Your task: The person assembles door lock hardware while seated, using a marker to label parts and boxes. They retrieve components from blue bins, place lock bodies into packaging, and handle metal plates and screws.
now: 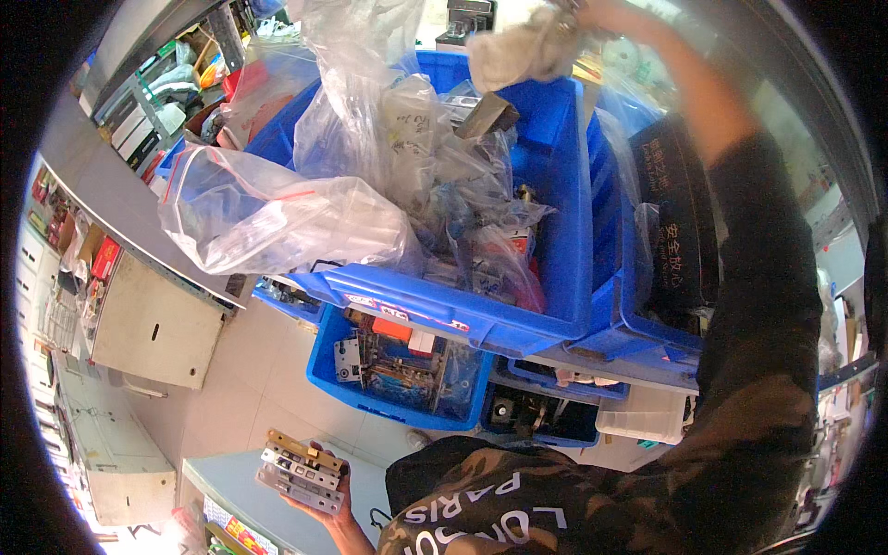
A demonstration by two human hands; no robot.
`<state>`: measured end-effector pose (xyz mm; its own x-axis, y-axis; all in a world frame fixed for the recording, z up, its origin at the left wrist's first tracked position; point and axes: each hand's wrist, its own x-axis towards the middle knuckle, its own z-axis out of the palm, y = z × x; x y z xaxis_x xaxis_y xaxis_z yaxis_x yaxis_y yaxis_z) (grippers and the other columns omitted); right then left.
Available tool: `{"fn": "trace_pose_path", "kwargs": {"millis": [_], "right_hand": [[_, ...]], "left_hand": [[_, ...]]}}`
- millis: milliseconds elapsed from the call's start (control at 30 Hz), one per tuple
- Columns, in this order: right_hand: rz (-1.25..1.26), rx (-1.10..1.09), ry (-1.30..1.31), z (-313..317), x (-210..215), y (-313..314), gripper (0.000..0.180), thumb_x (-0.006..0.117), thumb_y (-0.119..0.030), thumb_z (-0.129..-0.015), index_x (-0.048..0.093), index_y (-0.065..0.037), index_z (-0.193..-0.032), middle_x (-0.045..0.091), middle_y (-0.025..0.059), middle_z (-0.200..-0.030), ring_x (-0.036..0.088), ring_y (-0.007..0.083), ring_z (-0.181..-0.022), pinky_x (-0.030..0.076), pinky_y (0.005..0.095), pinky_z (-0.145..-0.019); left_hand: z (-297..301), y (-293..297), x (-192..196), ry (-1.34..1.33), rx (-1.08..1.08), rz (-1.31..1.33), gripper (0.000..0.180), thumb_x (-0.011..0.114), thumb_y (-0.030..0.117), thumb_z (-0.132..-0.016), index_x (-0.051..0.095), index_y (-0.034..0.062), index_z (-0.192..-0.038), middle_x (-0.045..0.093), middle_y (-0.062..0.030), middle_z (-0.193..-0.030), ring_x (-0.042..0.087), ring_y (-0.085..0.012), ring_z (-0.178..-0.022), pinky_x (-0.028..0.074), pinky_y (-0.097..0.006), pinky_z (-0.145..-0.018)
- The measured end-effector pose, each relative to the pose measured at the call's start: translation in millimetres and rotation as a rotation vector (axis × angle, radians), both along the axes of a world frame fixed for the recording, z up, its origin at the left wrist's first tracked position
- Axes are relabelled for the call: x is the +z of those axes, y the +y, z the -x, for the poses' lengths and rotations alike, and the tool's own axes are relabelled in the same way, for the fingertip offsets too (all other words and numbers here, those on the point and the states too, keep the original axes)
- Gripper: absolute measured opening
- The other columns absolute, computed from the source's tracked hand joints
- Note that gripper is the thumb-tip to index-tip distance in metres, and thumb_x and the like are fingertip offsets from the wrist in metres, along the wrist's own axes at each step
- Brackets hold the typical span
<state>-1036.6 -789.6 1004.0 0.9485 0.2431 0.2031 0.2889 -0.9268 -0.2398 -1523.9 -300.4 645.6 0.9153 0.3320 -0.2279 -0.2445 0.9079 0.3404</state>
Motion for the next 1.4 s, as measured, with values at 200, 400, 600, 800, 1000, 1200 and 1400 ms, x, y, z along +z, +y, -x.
{"fn": "trace_pose_path", "kwargs": {"millis": [200,400,600,800,1000,1200,1400], "right_hand": [[0.209,0.203,0.248,49.4,-23.2,18.7,0.036,0.061,-0.003,-0.064,0.053,-0.001,-0.099,0.06,0.0096,-0.073,0.058,0.0147,-0.059,0.045,0.0269,-0.049],[-0.117,0.389,0.041,55.3,-46.4,97.9,0.046,0.06,-0.01,-0.075,0.047,-0.004,-0.119,0.06,0.0107,-0.096,0.06,0.0152,-0.077,0.051,0.027,-0.063],[-0.481,0.412,0.384,46.3,-93.4,184.2,0.025,0.063,-0.006,-0.07,0.055,-0.002,-0.093,0.06,0.0066,-0.074,0.057,0.0104,-0.056,0.046,0.0248,-0.049],[-0.232,0.457,0.196,36.5,-112.5,193.5,0.008,0.062,-0.005,-0.063,0.059,-0.002,-0.07,0.056,0.0033,-0.057,0.05,0.0116,-0.048,0.039,0.0266,-0.043],[-0.518,0.142,0.333,66.7,-54.4,66.2,0.024,0.058,-0.008,-0.072,0.055,-0.001,-0.095,0.057,0.0089,-0.084,0.056,0.0164,-0.072,0.048,0.0303,-0.062],[-0.175,0.041,-0.048,83.9,-33.9,-97.5,0.035,0.043,-0.022,-0.09,0.052,-0.003,-0.119,0.058,0.0104,-0.113,0.053,0.018,-0.106,0.04,0.0313,-0.093],[-0.204,-0.071,0.081,109.8,-22.1,-82.1,0.028,0.048,-0.018,-0.088,0.054,-0.003,-0.111,0.055,0.0101,-0.109,0.054,0.0187,-0.1,0.043,0.0294,-0.085]], "left_hand": [[-2.2,-2.0,8.5,-0.051,-0.075,-0.037,0.066,0.06,0.055,-0.072,0.044,0.0238,-0.127,0.045,-0.0159,-0.125,0.048,-0.0333,-0.107,0.039,-0.051,-0.087],[2.2,2.7,3.7,-0.075,-0.066,-0.044,0.066,0.057,0.054,-0.075,0.041,0.0218,-0.13,0.044,-0.017,-0.126,0.048,-0.035,-0.108,0.039,-0.056,-0.089],[7.3,3.5,-1.0,-0.103,-0.043,-0.05,0.071,0.061,0.052,-0.074,0.035,0.0234,-0.134,0.037,-0.0167,-0.132,0.045,-0.0377,-0.112,0.037,-0.056,-0.091],[18.3,6.4,-0.7,-0.132,-0.048,-0.104,0.072,0.063,0.051,-0.073,0.035,0.0238,-0.133,0.037,-0.0159,-0.132,0.044,-0.0355,-0.112,0.036,-0.055,-0.091],[23.9,7.1,-2.9,-0.084,-0.01,-0.076,0.07,0.063,0.051,-0.073,0.036,0.0235,-0.132,0.038,-0.0162,-0.13,0.044,-0.0347,-0.111,0.037,-0.054,-0.09],[9.1,4.0,5.6,-0.09,-0.066,-0.031,0.071,0.06,0.052,-0.074,0.036,0.0202,-0.133,0.038,-0.0181,-0.13,0.044,-0.0369,-0.112,0.036,-0.057,-0.092],[-5.8,-6.7,21.4,-0.192,-0.175,-0.07,0.072,0.059,0.05,-0.076,0.029,0.0266,-0.137,0.036,-0.0177,-0.134,0.043,-0.0346,-0.116,0.035,-0.052,-0.092]]}}
